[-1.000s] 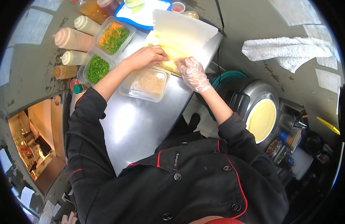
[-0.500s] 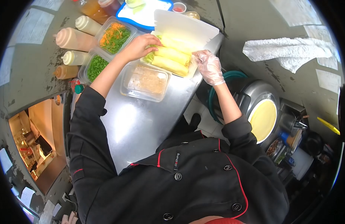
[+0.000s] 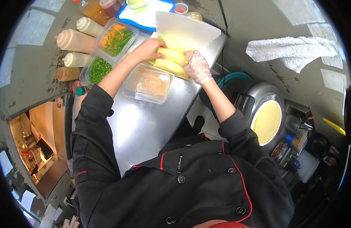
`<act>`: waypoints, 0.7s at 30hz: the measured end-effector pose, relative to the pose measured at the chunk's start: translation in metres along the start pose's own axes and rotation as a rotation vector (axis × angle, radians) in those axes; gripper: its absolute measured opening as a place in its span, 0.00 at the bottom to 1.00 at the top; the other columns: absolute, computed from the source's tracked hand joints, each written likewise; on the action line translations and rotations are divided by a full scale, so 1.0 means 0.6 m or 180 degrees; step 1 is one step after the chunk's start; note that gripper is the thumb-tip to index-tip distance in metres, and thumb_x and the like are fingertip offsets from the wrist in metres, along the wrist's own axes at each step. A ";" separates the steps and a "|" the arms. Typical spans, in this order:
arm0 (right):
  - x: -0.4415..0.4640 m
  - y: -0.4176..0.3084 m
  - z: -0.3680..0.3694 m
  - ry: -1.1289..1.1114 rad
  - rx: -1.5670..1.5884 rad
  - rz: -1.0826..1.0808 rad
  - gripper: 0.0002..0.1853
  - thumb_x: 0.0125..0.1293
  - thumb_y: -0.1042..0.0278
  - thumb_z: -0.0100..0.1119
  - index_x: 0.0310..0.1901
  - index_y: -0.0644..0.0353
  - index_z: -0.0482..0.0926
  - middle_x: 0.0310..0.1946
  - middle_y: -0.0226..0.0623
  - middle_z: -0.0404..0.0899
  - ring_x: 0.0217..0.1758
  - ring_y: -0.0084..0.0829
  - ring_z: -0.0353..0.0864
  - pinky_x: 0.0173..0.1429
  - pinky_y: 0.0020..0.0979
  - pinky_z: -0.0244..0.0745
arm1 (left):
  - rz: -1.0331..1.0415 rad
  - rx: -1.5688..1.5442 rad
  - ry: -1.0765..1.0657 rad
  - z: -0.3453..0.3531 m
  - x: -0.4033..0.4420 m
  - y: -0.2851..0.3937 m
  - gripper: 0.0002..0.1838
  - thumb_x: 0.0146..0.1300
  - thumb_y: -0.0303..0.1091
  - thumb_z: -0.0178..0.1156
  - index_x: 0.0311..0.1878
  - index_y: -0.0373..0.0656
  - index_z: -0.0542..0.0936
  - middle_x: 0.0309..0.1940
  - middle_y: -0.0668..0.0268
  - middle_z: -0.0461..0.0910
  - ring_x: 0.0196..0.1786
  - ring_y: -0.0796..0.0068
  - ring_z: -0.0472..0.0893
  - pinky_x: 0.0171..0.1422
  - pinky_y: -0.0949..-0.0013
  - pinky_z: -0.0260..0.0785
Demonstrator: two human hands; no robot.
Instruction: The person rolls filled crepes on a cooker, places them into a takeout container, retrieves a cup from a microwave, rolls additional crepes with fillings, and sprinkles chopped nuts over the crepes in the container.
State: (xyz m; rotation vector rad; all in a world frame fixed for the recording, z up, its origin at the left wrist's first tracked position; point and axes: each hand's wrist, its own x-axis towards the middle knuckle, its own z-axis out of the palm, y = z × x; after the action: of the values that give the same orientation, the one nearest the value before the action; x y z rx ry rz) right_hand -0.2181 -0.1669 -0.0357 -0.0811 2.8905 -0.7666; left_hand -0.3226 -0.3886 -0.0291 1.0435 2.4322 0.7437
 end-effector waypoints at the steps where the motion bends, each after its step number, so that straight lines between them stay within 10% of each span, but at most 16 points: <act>1: -0.001 0.001 0.001 0.0057 0.0048 -0.0017 0.22 0.60 0.56 0.68 0.51 0.60 0.79 0.45 0.55 0.78 0.49 0.52 0.80 0.56 0.46 0.75 | -0.0012 -0.0048 0.0004 0.005 0.001 -0.004 0.24 0.48 0.38 0.76 0.48 0.37 0.82 0.45 0.52 0.84 0.50 0.52 0.82 0.56 0.58 0.73; 21: 0.038 -0.007 -0.029 -0.0596 0.0197 0.0435 0.25 0.53 0.51 0.74 0.50 0.58 0.85 0.43 0.50 0.85 0.49 0.46 0.85 0.57 0.41 0.77 | -0.0050 -0.0282 -0.0380 -0.014 0.034 -0.009 0.23 0.45 0.34 0.78 0.46 0.39 0.83 0.43 0.55 0.86 0.50 0.57 0.84 0.56 0.61 0.74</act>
State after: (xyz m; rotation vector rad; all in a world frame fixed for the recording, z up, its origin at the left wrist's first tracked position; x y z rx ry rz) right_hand -0.2432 -0.1643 -0.0217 0.0486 2.6623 -0.7784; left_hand -0.3433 -0.3788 -0.0284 1.0042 2.2830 0.7544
